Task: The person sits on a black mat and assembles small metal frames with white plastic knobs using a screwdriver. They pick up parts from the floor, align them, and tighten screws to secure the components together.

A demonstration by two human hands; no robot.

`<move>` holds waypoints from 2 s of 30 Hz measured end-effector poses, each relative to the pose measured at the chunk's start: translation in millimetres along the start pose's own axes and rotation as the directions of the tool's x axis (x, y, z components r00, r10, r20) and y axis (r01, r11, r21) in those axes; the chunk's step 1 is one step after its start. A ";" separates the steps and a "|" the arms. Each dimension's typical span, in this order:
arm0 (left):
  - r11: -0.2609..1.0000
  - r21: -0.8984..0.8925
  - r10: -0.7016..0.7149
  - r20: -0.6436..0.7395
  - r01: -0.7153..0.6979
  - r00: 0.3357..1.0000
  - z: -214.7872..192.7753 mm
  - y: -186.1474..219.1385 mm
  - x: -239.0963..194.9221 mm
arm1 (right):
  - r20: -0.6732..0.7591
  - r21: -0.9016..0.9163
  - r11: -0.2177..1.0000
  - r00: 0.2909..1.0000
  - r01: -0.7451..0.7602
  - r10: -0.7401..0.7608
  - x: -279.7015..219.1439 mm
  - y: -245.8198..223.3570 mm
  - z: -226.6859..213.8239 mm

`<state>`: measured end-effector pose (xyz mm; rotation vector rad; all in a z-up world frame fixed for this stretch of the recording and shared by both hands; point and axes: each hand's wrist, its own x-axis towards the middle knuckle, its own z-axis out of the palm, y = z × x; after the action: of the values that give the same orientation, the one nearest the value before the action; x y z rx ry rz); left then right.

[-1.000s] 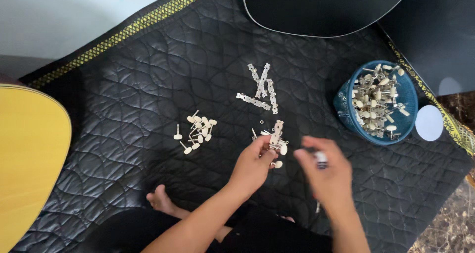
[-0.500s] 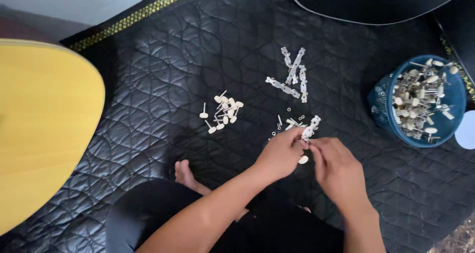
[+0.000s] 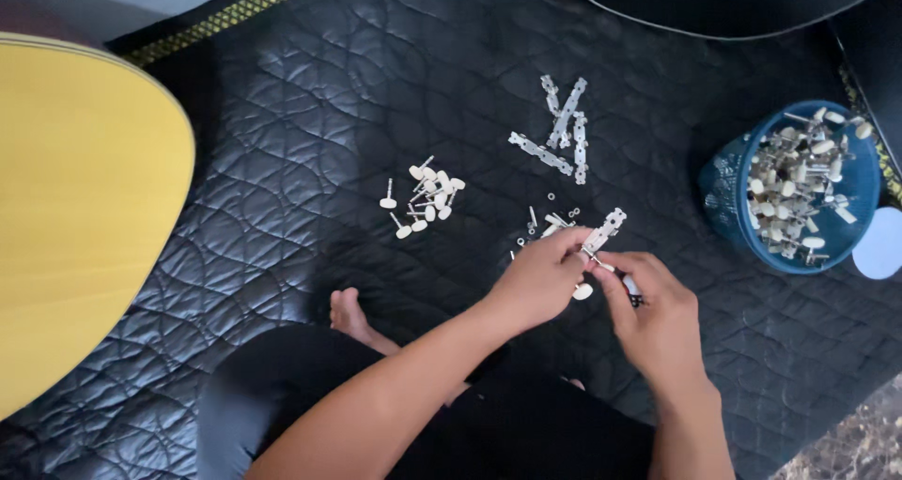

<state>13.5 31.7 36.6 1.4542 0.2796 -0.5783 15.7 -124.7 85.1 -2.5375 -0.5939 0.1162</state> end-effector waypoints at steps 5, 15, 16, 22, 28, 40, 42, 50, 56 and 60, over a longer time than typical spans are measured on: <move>1.000 -0.010 0.030 0.040 -0.029 0.999 0.7 -0.7 6.0 | 0.012 -0.032 0.997 0.998 0.065 -0.064 4.6 1.8 -8.9; 0.982 0.024 0.190 -0.053 -0.189 0.980 9.9 12.5 -5.0 | -0.153 -0.326 0.928 0.959 0.180 -0.240 -0.8 11.2 -4.0; 0.982 0.022 0.188 -0.048 -0.187 0.981 10.6 7.2 -2.1 | -0.153 -0.327 0.929 0.960 0.175 -0.235 -1.5 13.8 -2.7; 0.978 -0.200 0.056 -0.026 -0.060 0.998 15.1 12.9 -3.7 | -0.231 -0.554 0.813 0.904 0.180 -0.358 -0.7 17.3 4.9; 0.980 -0.023 0.197 -0.046 -0.198 0.979 14.0 3.4 2.8 | -0.222 -0.143 0.985 0.967 0.093 -0.123 0.5 11.2 -3.3; 0.948 0.009 0.318 -0.065 -0.318 0.946 13.6 2.9 0.1 | -0.125 0.247 0.905 0.915 -0.346 0.384 0.5 1.2 -10.7; 0.976 -0.041 0.209 -0.096 -0.213 0.973 17.8 -5.7 5.0 | -0.223 -0.343 0.930 0.951 0.130 -0.215 -0.6 3.4 -4.7; 0.989 0.015 0.146 -0.147 -0.146 0.978 -0.9 -0.7 10.0 | -0.280 -0.003 0.999 0.959 0.051 -0.050 -0.5 15.2 -13.9; 0.849 0.517 0.162 -0.053 -0.112 0.985 18.2 -81.5 36.2 | -0.155 0.061 0.990 0.981 0.130 -0.119 0.3 -23.6 10.2; 0.759 0.636 0.134 0.058 -0.140 0.989 30.6 -111.7 36.7 | -0.062 0.045 0.986 0.985 0.163 -0.160 3.9 -48.6 31.9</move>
<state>-19.8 -6.9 -73.6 2.1171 -0.0522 -0.5863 -6.0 -70.7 82.8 -2.4251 -0.7606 -0.0013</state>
